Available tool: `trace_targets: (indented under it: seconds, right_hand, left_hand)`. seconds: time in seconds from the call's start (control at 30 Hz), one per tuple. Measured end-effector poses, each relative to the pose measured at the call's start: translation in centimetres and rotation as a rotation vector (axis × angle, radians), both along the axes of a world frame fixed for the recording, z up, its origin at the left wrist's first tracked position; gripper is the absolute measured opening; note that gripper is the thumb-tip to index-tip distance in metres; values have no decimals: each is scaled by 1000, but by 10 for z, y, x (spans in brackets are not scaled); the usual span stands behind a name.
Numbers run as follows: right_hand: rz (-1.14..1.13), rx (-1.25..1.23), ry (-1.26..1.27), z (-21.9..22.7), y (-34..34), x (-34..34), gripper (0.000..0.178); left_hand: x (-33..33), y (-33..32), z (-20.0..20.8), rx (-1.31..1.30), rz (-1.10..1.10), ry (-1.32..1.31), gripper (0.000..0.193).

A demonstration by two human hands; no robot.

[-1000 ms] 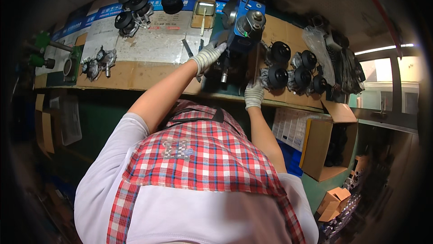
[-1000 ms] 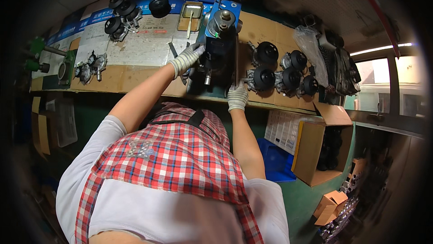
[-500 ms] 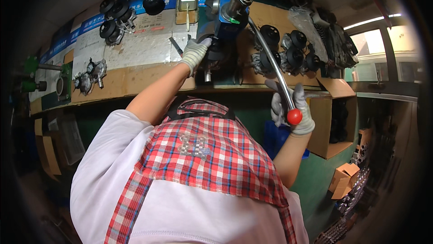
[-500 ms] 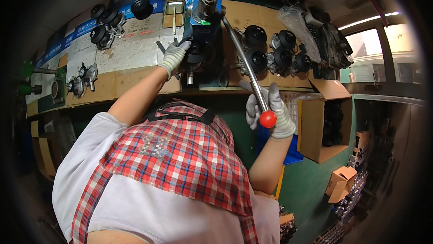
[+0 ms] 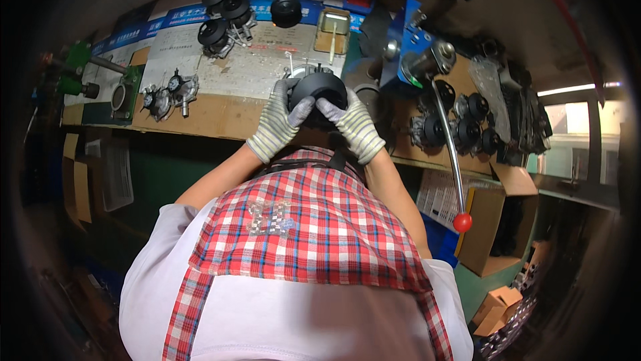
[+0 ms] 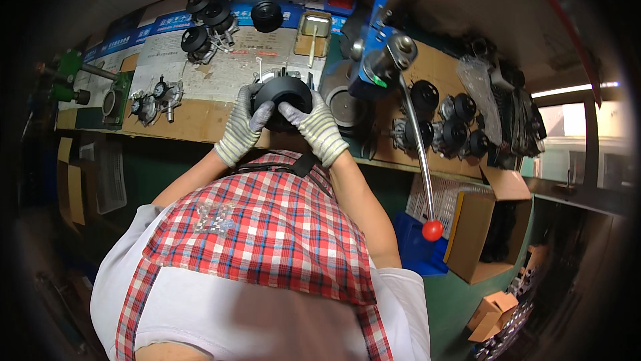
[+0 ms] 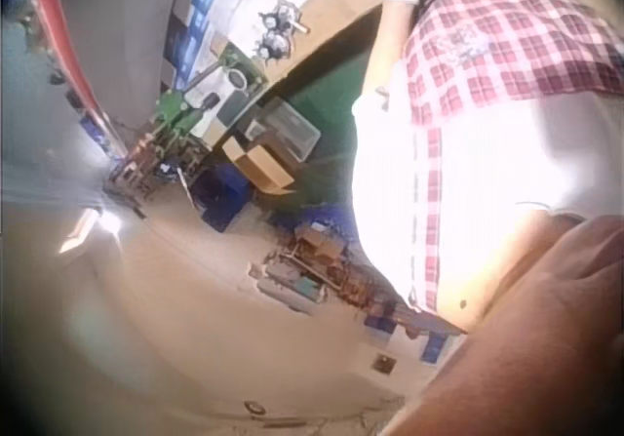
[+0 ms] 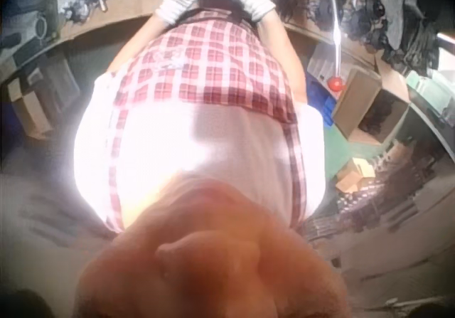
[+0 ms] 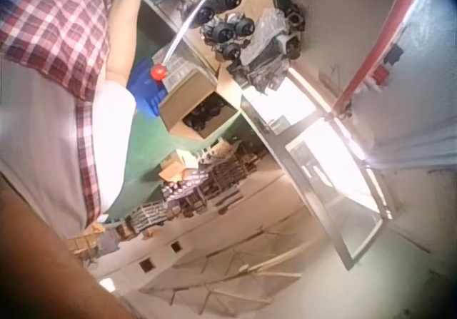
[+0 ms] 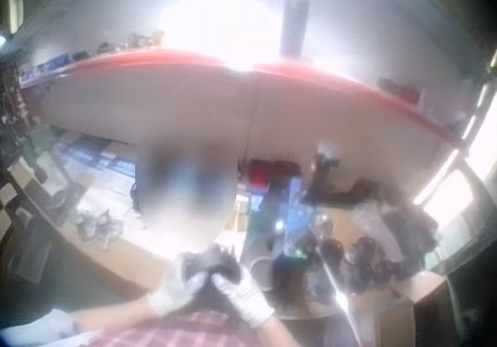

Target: The person repeatedly picks up metal housings and black circular components, places them into a blue press machine, and operates the lever to press-fit the parts. After each press, the person removes the assembled unit, briefly rotates it, and sets it aside. The process is repeated for multiple units throughout the clip.

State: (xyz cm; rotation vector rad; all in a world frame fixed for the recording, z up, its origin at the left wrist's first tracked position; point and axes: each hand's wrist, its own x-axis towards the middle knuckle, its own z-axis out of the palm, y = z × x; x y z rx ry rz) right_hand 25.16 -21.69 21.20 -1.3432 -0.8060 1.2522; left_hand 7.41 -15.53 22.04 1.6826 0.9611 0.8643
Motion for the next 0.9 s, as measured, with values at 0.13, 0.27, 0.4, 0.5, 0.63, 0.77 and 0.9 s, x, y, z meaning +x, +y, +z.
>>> trace_targets:
  seconds: [0.13, 0.27, 0.4, 0.5, 0.63, 0.77, 0.9]
  right_hand:
    - [40, 232, -451, 29, 7, -19, 75]
    - [-5, 539, -860, 48, 15, -39, 68]
    - [-19, 814, -959, 50, 31, -54, 50]
    - [-8, 973, -1082, 56, 48, -61, 43]
    - [83, 956, -1284, 56, 58, -67, 40]
    - [158, 926, -1476, 64, 65, -75, 41]
    - [176, 967, -1533, 67, 69, -83, 41]
  left_hand:
    - [-46, 38, 3, 115, -131, -11, 45]
    - [-72, 63, 25, -279, -121, -171, 51]
    - [-90, 78, 57, -332, -252, -119, 62]
    - [-89, 80, 73, -299, -262, -148, 62]
    - [-101, 99, 56, -350, -341, -97, 50]
    - [-100, 96, 53, -487, -266, -268, 51]
    - [-98, 99, 45, -554, -262, -388, 62]
